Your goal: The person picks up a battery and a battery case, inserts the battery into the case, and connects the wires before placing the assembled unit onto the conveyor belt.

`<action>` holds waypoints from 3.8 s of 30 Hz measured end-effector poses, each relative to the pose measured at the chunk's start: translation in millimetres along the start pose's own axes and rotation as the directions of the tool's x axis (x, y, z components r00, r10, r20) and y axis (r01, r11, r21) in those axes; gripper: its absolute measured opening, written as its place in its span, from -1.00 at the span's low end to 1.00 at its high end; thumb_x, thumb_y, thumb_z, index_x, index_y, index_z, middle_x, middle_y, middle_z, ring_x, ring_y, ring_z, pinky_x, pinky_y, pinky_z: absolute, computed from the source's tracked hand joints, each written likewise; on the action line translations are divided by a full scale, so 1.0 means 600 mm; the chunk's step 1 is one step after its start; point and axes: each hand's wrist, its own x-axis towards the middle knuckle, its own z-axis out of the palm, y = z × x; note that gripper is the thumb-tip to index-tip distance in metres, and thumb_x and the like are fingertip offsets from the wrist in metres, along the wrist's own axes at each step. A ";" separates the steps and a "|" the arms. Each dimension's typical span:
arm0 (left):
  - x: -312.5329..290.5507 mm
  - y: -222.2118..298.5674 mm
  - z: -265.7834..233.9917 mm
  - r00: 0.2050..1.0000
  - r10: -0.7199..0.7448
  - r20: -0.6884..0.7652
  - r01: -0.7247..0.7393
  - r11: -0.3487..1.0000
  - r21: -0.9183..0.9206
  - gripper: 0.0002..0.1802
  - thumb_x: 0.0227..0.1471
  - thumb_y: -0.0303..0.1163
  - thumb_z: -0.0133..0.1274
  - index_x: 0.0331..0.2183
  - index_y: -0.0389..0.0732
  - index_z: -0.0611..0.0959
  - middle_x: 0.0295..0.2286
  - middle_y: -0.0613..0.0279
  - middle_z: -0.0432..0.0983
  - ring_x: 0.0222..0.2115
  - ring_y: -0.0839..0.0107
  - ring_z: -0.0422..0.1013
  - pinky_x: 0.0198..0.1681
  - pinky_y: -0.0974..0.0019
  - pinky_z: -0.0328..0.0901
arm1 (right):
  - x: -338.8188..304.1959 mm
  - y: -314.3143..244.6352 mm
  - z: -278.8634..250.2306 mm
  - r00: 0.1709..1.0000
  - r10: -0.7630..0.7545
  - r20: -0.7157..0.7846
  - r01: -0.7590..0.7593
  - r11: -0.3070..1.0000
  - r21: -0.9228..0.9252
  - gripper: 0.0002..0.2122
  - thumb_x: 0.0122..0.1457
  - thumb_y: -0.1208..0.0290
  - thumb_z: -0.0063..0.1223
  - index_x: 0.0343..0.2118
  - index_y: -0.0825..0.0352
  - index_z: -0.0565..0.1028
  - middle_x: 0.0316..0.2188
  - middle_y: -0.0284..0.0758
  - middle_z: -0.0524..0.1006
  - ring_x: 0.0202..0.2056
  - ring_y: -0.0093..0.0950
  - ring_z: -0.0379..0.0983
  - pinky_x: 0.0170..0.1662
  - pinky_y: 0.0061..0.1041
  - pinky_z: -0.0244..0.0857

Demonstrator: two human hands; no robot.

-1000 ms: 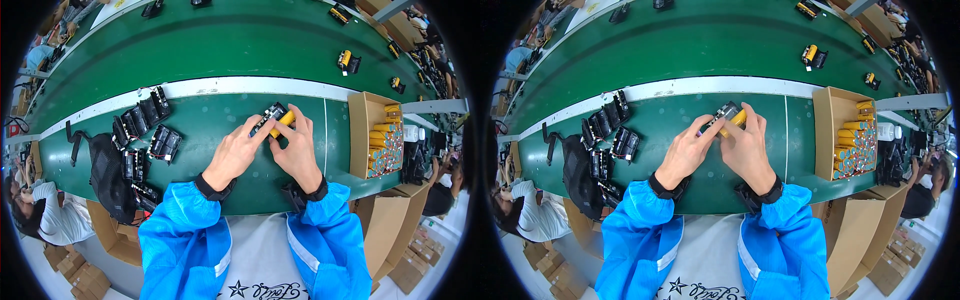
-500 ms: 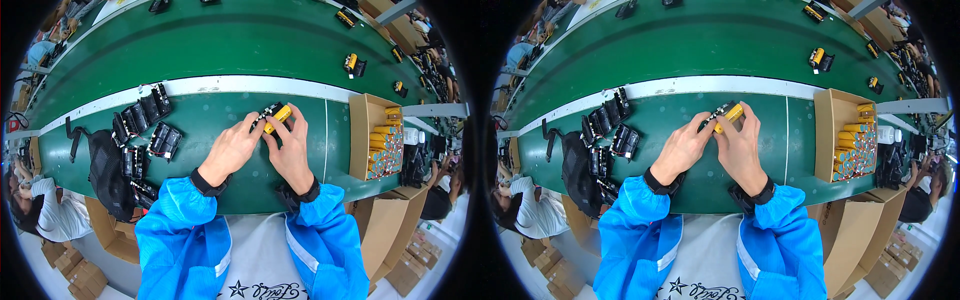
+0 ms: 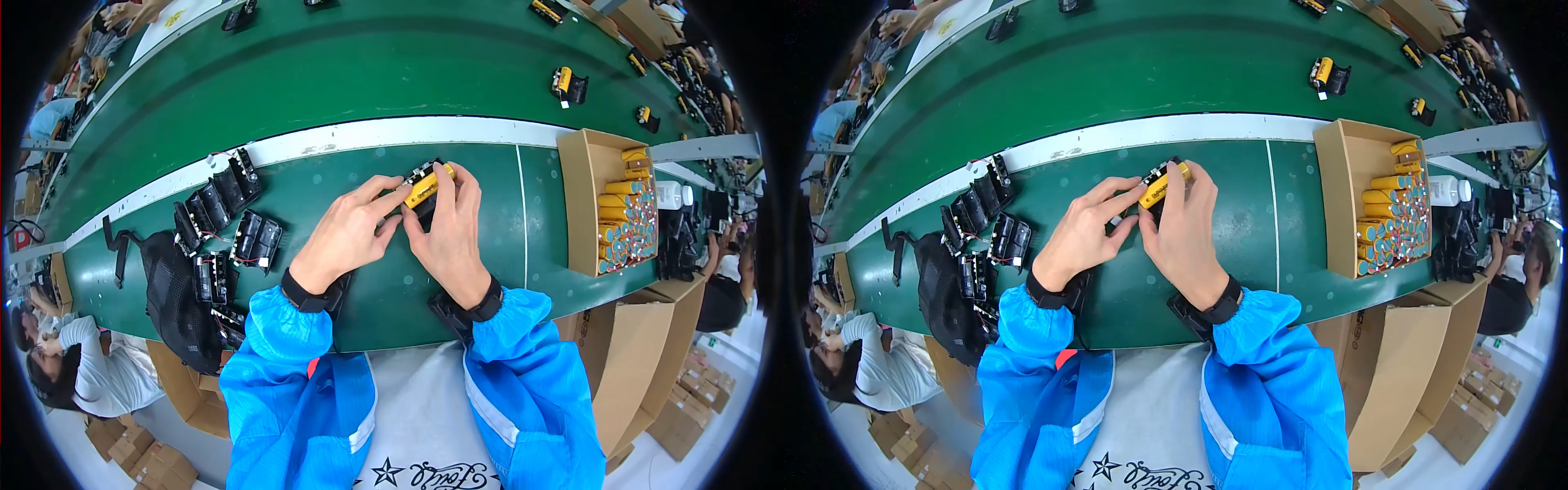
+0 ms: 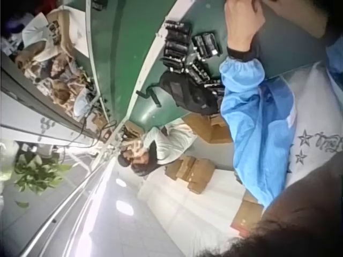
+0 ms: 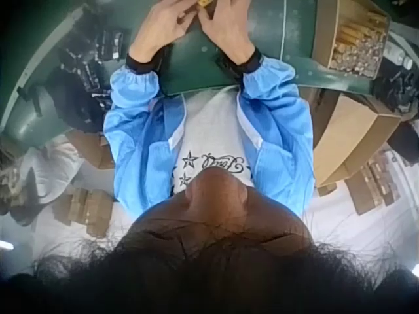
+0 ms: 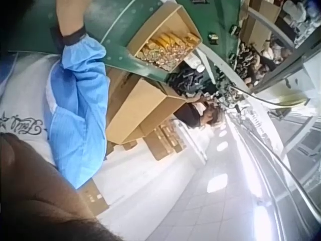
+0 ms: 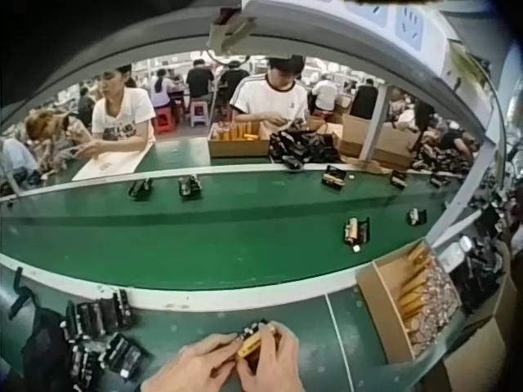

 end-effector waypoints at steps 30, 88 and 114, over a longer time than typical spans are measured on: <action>0.043 0.013 0.020 0.988 -0.069 -0.138 0.095 0.976 0.194 -0.73 -0.24 -0.45 0.32 -0.47 -0.30 0.54 -0.48 0.08 0.46 -0.44 0.07 0.44 -0.40 0.13 0.36 | -0.005 0.006 0.008 1.000 -0.003 0.003 0.003 0.999 0.046 -0.27 -0.17 0.66 0.26 0.15 0.51 0.19 0.08 0.02 0.23 0.01 0.01 0.22 0.05 -0.14 0.23; 0.157 0.025 0.026 0.893 -0.323 0.314 0.259 0.938 0.229 -0.52 -0.20 -0.25 0.35 -0.26 -0.36 0.62 -0.54 0.04 0.53 -0.51 0.33 0.44 -0.38 0.22 0.34 | -0.011 0.230 -0.443 0.956 0.073 0.284 0.023 0.947 -0.321 -0.84 -0.03 0.53 0.21 -0.32 0.31 0.59 -0.21 -0.28 0.52 -0.03 -0.19 0.30 0.08 -0.24 0.15; 0.478 -0.386 -0.193 0.668 -0.242 -0.703 0.688 0.560 0.461 -0.79 0.02 -0.37 -0.01 -0.26 -0.16 0.62 -0.22 -0.02 0.53 -0.24 0.10 0.52 -0.18 -0.01 0.37 | -0.136 0.197 -0.360 0.836 0.532 -0.133 -0.001 0.244 0.970 -0.83 0.40 0.35 -0.25 -0.22 0.33 0.35 -0.68 -0.52 0.11 -0.66 -0.70 0.01 -0.66 -0.69 -0.03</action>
